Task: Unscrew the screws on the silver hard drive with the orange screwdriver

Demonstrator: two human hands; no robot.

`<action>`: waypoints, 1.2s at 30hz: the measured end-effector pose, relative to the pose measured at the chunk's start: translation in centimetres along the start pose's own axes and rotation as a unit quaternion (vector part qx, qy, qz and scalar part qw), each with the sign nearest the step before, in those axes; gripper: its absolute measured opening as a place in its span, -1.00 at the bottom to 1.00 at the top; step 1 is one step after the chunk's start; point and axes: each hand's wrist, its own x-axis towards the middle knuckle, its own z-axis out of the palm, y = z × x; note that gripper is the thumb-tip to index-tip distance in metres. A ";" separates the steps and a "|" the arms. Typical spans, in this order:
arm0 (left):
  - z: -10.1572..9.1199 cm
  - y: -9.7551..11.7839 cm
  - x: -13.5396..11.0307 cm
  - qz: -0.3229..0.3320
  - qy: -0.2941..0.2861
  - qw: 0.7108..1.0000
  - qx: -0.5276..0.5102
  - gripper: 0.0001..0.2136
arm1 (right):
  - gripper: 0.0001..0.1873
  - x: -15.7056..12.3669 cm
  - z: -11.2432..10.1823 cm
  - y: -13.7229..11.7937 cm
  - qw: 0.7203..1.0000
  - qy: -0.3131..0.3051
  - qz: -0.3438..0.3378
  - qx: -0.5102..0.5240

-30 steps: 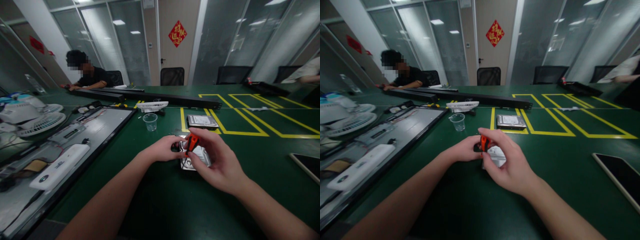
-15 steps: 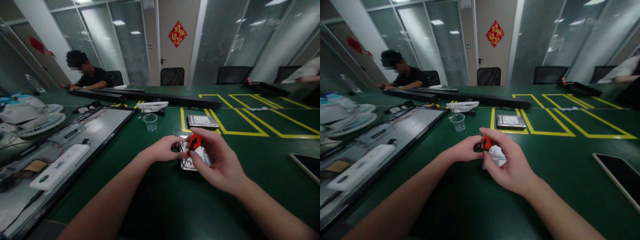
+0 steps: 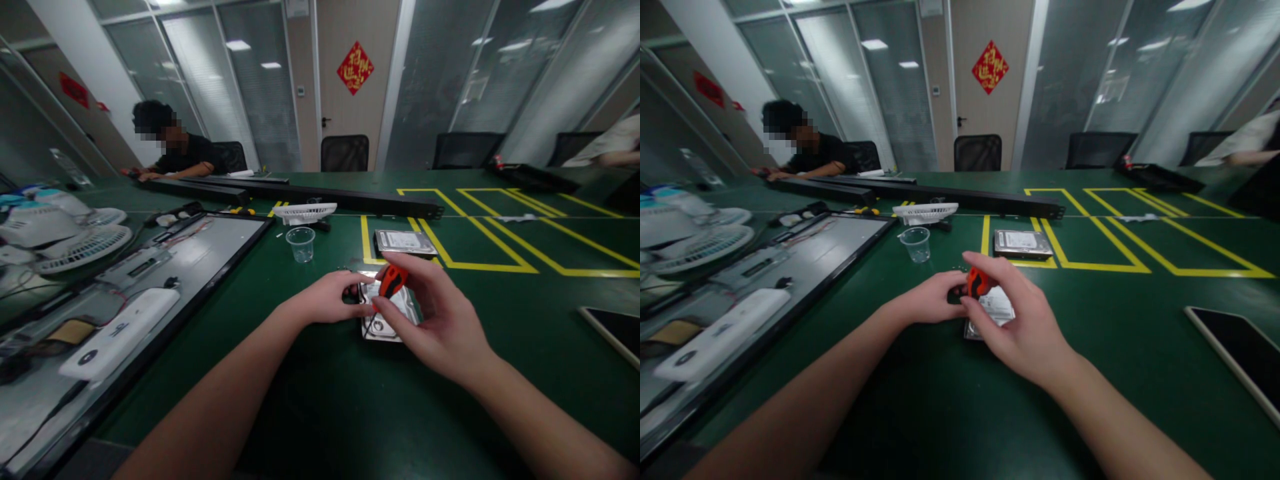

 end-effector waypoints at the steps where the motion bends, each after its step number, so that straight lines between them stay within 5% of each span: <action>1: 0.0 0.1 0.0 -0.003 0.001 1.000 0.002 -0.51 | -0.23 0.0 0.0 0.0 1.000 0.002 0.006 0.011; 6: -0.1 0.1 0.0 0.008 0.000 1.000 -0.005 -0.48 | -0.27 0.0 0.1 -0.4 0.998 0.000 0.019 0.054; 13: 0.0 -0.2 -0.1 0.012 0.002 1.000 -0.006 -0.56 | -0.30 0.4 -0.2 -0.3 0.999 -0.003 -0.030 -0.020; 22: 0.0 0.1 0.0 -0.013 -0.002 1.000 0.012 -0.46 | -0.23 -0.1 0.3 0.2 0.999 0.018 0.021 0.025; 36: -0.1 0.0 0.0 -0.007 -0.004 1.000 0.002 -0.49 | -0.29 0.0 -0.4 -0.4 1.000 -0.007 0.012 0.009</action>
